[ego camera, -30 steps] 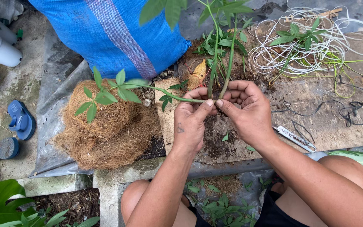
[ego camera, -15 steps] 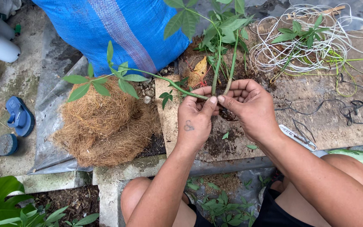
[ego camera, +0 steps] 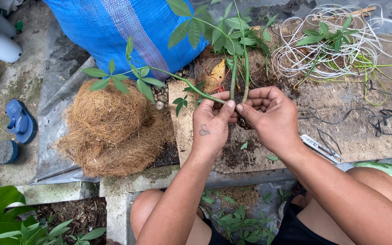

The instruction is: The person aligns two plant stems and wraps a black tie around the junction to secure them together. The person then holds the joined stems to inspect the graft.

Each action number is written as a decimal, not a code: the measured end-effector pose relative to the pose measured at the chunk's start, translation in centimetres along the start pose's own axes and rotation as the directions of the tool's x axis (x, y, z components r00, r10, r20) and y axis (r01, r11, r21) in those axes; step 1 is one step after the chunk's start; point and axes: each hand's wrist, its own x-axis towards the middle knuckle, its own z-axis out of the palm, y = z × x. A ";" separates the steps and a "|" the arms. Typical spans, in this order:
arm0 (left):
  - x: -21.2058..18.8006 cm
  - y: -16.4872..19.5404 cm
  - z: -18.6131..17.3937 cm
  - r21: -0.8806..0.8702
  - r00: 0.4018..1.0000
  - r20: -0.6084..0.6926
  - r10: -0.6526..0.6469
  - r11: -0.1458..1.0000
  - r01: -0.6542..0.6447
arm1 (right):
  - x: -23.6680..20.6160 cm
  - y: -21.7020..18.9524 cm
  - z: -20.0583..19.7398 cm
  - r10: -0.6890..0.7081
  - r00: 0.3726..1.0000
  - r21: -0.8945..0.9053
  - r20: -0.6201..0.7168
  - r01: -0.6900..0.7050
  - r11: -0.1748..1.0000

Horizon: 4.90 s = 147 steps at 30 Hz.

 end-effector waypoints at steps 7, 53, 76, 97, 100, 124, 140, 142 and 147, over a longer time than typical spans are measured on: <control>0.3 -0.2 0.0 -0.094 0.999 -0.009 -0.038 0.995 0.037 | -1.3 -0.3 0.4 -0.260 0.965 -0.230 -0.019 0.249 0.941; 1.6 -1.4 -1.2 -0.201 0.997 -0.032 0.077 0.976 -0.082 | -0.4 -0.1 0.2 -0.747 0.617 -0.583 0.249 0.711 0.393; 1.4 -0.6 -1.4 -0.086 0.994 0.032 0.106 0.991 -0.103 | -0.9 0.9 0.9 -0.660 0.731 -0.555 0.171 0.625 0.548; 1.5 0.0 -2.6 -0.018 0.980 0.186 0.071 0.997 -0.069 | -0.4 0.0 -2.5 -0.159 0.952 -0.058 0.263 0.180 0.982; 1.3 0.0 -2.4 0.074 0.983 0.178 0.055 0.995 -0.069 | -0.8 -0.5 -2.2 -0.220 0.932 -0.170 0.287 0.275 0.946; 1.3 -0.8 -0.4 0.019 0.993 0.121 0.009 1.000 -0.011 | -1.0 -1.0 0.3 -0.227 0.951 -0.447 0.209 0.299 0.843; 0.5 1.1 -0.6 0.386 0.992 0.127 0.017 0.920 -0.065 | -0.3 -1.2 -1.7 -0.289 0.936 -0.394 0.199 0.346 0.851; -0.2 1.6 -0.1 0.494 0.985 0.158 -0.069 0.869 -0.018 | 0.6 -1.4 -2.2 -0.269 0.957 -0.364 0.109 0.290 0.885; -2.2 1.5 1.5 0.648 0.960 0.252 -0.122 0.758 -0.074 | 1.8 -1.5 -2.8 -0.154 0.987 -0.379 0.035 0.156 0.912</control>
